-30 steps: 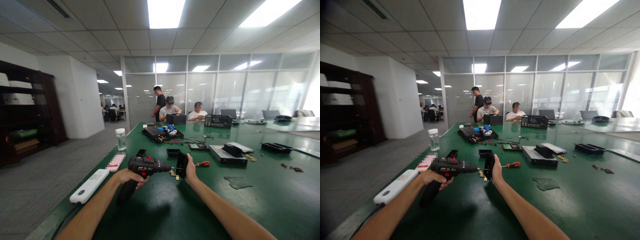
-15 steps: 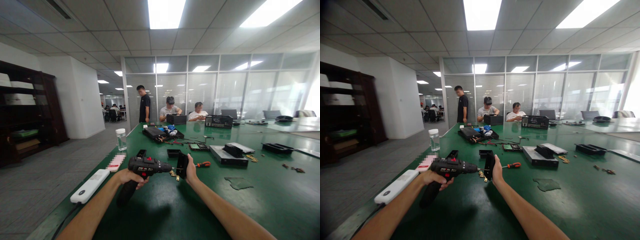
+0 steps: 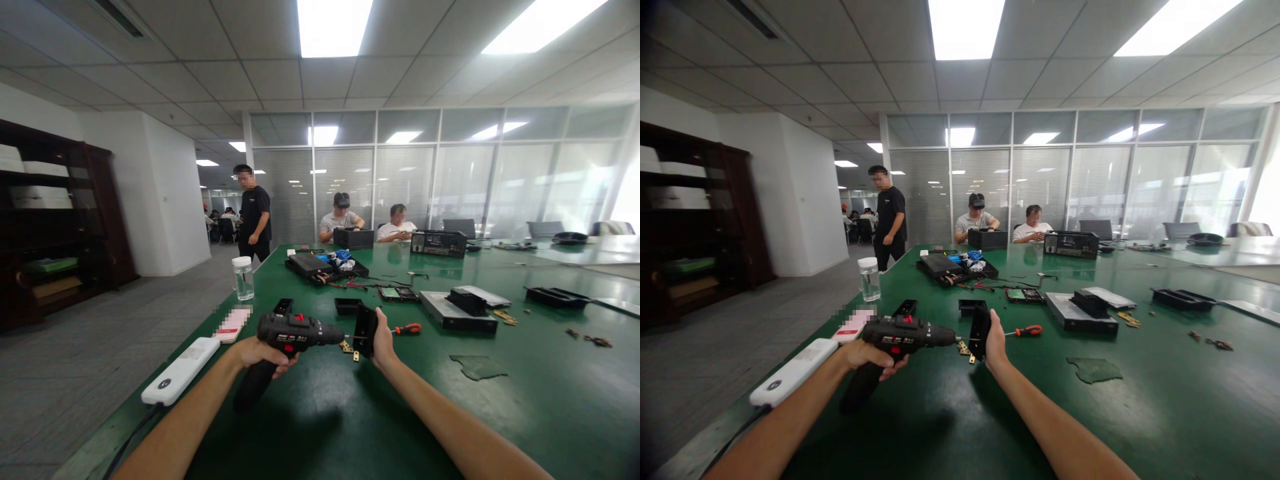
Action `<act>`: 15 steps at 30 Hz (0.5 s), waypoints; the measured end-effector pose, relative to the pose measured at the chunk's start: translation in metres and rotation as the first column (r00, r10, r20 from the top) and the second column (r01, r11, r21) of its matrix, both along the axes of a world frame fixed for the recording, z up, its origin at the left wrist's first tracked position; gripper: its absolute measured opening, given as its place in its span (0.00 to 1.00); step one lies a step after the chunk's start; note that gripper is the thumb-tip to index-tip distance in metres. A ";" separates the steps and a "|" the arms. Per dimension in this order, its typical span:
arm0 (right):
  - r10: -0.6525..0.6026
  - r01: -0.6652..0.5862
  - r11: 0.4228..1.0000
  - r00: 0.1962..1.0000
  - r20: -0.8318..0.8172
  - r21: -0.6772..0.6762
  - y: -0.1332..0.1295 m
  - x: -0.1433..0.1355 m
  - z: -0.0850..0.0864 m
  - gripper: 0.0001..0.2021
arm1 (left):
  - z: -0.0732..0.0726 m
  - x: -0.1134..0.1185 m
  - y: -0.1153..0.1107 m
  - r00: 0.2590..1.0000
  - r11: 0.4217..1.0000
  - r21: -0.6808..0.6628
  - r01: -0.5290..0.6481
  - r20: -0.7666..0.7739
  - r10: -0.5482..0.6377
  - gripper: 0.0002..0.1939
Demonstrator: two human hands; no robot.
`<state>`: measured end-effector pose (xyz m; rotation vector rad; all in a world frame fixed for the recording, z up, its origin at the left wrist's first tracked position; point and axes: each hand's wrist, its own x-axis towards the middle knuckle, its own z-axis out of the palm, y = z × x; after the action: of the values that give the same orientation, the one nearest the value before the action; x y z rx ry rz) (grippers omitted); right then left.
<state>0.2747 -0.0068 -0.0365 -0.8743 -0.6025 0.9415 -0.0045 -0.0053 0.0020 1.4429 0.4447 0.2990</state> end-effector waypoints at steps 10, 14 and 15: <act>0.044 -0.046 0.998 0.998 -0.040 -0.045 -0.003 -0.001 0.004 0.21 | -0.001 0.000 0.001 1.000 1.000 0.001 0.002 0.010 -0.002 0.17; 0.055 -0.058 0.997 0.998 -0.040 -0.059 -0.004 -0.001 0.004 0.22 | 0.000 0.000 -0.001 1.000 1.000 -0.011 -0.014 0.010 0.014 0.17; 0.057 -0.059 0.996 0.998 -0.040 -0.062 -0.004 -0.001 0.004 0.22 | 0.000 0.000 -0.001 1.000 1.000 -0.011 -0.015 0.010 0.015 0.17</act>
<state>0.2739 -0.0105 -0.0325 -0.8968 -0.5702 1.0325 -0.0042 -0.0064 0.0022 1.4270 0.4486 0.3155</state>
